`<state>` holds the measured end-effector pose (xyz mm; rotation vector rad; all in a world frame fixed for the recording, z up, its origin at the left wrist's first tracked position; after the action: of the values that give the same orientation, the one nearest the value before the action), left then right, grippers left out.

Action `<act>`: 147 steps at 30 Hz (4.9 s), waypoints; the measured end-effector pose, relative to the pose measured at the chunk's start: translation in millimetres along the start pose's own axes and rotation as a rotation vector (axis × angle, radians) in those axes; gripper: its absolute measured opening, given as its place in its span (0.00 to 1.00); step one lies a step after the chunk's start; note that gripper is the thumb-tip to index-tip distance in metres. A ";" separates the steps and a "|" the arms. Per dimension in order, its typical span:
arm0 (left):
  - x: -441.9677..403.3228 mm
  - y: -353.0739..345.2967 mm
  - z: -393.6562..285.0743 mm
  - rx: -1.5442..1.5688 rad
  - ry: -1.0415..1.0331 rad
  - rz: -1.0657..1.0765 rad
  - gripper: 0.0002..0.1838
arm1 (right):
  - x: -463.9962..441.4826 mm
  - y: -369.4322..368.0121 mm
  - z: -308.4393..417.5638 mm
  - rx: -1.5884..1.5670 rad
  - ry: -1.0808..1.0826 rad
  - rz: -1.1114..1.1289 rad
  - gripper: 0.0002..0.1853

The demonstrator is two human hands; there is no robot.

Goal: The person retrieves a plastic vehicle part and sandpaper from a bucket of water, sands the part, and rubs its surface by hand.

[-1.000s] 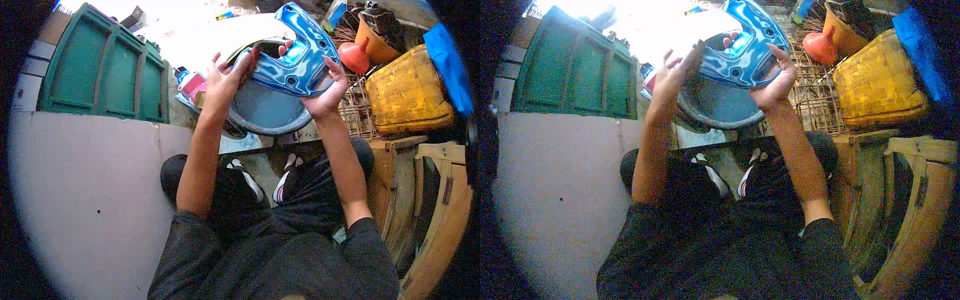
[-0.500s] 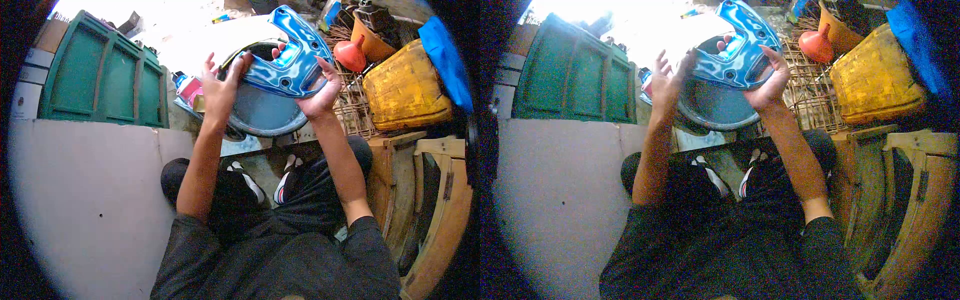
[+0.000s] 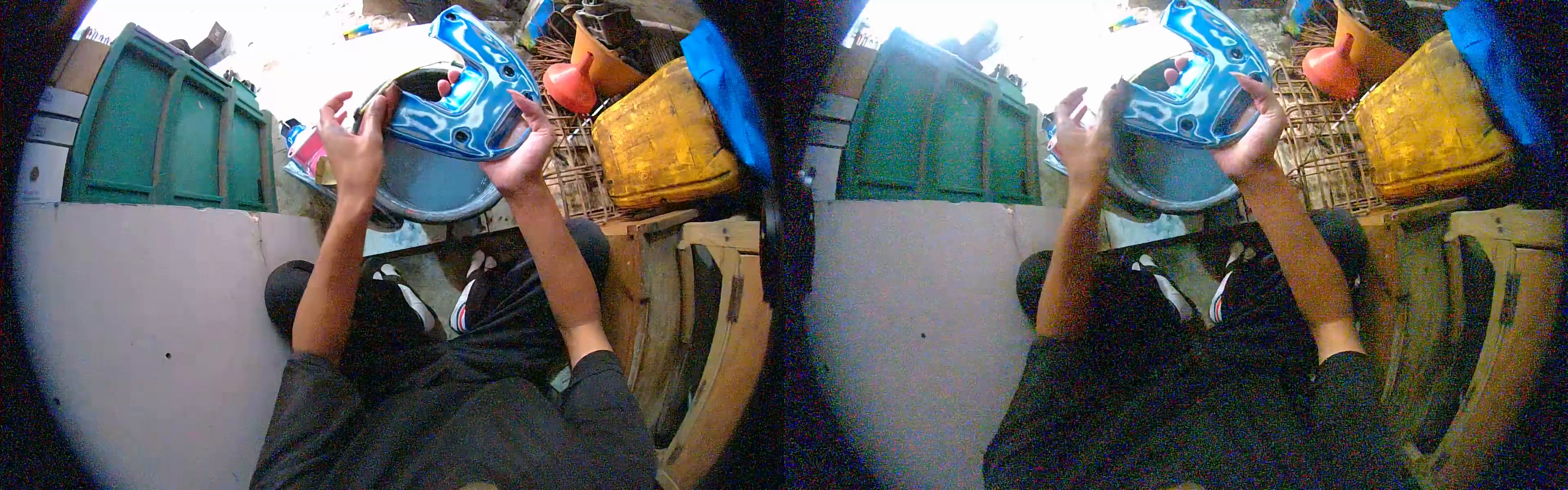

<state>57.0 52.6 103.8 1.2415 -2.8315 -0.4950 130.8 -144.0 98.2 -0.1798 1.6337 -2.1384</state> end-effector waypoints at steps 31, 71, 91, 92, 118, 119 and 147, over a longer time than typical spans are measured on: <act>18.8 -1.9 -50.6 -0.333 -0.439 -0.006 0.15 | -4.6 -3.0 5.1 -0.043 -0.003 0.008 0.36; 89.5 -65.4 -55.4 -0.307 -0.690 0.295 0.23 | -1.3 57.2 -6.9 0.284 -0.091 -0.120 0.15; 100.4 -73.0 -43.0 -0.388 -0.587 0.336 0.35 | 3.7 47.2 -4.2 0.205 0.056 -0.308 0.26; 100.1 -74.2 -46.2 -0.421 -0.621 0.364 0.35 | 4.6 47.1 -4.0 0.187 0.039 -0.301 0.26; 50.6 -61.3 -20.0 -0.360 -0.373 0.208 0.32 | 2.3 31.9 0.2 0.125 0.097 -0.284 0.25; 71.1 -66.5 -24.6 -0.311 -0.440 0.267 0.33 | 1.5 30.4 1.2 0.126 0.102 -0.277 0.25; 64.9 -71.7 -17.3 -0.468 -0.336 0.356 0.27 | -9.4 44.4 -12.0 -0.052 -0.129 -0.199 0.24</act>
<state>66.1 -44.6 92.0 0.6036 -2.8312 -1.3450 146.6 -138.6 54.3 -0.5051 1.6566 -2.1782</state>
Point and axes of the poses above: each hand's wrist, its own x-axis away from the middle knuckle, its own y-axis out of the back of the hand, z = x × y, the point moved 10 cm from there along -x, towards the middle knuckle, and after that the axes turned 11 degrees about y, right-handed, at the moved point
